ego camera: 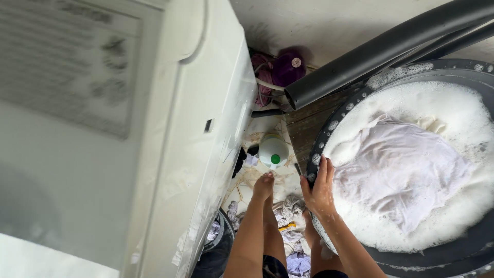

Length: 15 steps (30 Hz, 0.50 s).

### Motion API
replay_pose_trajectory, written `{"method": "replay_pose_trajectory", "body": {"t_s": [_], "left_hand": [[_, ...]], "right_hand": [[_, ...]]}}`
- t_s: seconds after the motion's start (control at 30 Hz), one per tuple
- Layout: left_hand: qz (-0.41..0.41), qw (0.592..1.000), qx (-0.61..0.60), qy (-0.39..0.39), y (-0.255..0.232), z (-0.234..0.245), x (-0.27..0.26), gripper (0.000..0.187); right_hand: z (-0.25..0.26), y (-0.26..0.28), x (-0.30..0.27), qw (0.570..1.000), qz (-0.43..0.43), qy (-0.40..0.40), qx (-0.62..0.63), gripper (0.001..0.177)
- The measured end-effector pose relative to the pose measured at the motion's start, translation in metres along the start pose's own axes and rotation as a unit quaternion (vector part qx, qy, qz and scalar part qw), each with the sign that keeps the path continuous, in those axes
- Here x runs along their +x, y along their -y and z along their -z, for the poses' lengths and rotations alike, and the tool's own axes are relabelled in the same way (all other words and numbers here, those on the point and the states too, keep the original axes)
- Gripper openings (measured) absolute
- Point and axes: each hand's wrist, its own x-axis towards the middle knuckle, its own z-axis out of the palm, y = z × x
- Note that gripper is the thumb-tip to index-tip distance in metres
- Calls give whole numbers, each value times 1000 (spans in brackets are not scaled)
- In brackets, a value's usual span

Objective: The person hand washes clothes by wringing garments, pouring bleach from a bottle into a basin of soapy water, and scrubbing clothes by hand.

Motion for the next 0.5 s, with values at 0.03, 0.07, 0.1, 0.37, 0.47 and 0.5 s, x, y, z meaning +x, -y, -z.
{"method": "replay_pose_trajectory", "body": {"t_s": [0.03, 0.07, 0.1, 0.37, 0.47, 0.5], "left_hand": [[-3, 999, 41, 15, 5, -3, 9, 47], [-7, 996, 80, 31, 9, -11, 18, 53], [-9, 996, 82, 38, 13, -18, 29, 53], [34, 995, 94, 9, 46, -67, 128, 80], [46, 998, 40, 16, 37, -69, 142, 81], [45, 998, 42, 20, 35, -64, 140, 81]], "right_hand": [[-1, 0, -1, 999, -26, 9, -26, 82], [-1, 0, -1, 999, -31, 4, -29, 82], [-2, 0, -2, 998, -50, 11, -20, 83], [-3, 0, -2, 997, -77, 17, -11, 85], [-5, 3, 1, 996, -86, 0, -10, 85], [-4, 4, 1, 997, -78, 1, 5, 85]]}}
